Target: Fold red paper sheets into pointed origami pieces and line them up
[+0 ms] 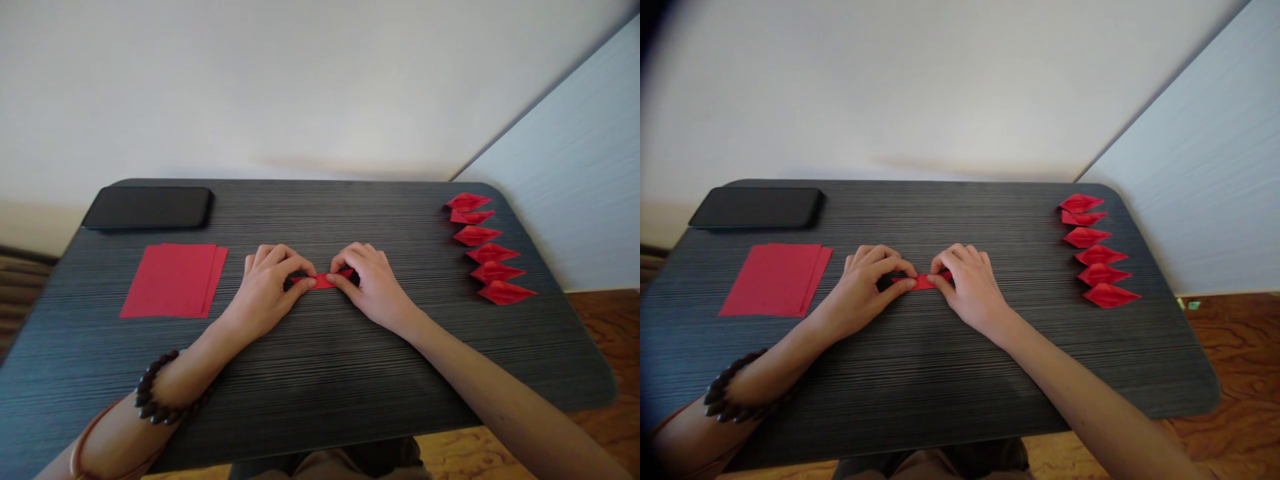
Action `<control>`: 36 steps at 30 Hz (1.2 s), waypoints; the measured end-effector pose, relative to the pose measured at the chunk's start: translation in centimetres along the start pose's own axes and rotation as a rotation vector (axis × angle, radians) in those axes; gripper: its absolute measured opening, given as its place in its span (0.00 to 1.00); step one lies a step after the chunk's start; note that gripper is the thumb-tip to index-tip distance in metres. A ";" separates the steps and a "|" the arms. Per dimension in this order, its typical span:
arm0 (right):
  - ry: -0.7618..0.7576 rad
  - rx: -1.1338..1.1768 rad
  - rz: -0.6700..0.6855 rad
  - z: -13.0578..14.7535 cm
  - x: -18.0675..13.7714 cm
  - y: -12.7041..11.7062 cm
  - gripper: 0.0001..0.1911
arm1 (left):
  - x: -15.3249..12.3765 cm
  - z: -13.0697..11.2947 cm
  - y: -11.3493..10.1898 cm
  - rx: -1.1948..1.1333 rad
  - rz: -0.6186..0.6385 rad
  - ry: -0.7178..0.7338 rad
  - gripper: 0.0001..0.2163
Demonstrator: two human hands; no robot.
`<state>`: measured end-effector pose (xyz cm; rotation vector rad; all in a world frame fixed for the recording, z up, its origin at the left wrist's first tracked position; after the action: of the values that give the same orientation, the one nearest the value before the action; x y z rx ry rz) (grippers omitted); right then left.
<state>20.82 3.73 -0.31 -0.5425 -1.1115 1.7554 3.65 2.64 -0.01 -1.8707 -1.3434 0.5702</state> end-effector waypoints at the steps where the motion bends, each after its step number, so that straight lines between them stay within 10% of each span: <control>1: 0.004 0.001 0.003 0.0 0.0 0.0 0.04 | 0.0 0.0 0.0 -0.002 0.003 0.004 0.05; 8: -0.007 0.007 0.039 -0.1 0.1 -0.1 0.03 | -0.3 0.1 0.2 0.018 0.050 0.179 0.09; 36: 0.089 -0.216 -0.043 -0.2 -0.6 0.1 0.05 | 0.2 0.8 -0.2 0.084 0.097 -0.034 0.08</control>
<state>21.17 3.32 -0.57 -0.7156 -1.2487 1.5684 3.01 3.10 -0.36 -1.8727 -1.2367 0.6996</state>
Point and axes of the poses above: each hand's wrist, its own x-axis towards the middle knuckle, its own y-axis out of the palm, z = x × y, the point moved 4 cm from there along x, towards the middle knuckle, and after that the axes turned 7 degrees about -x, right-handed, at the moved point
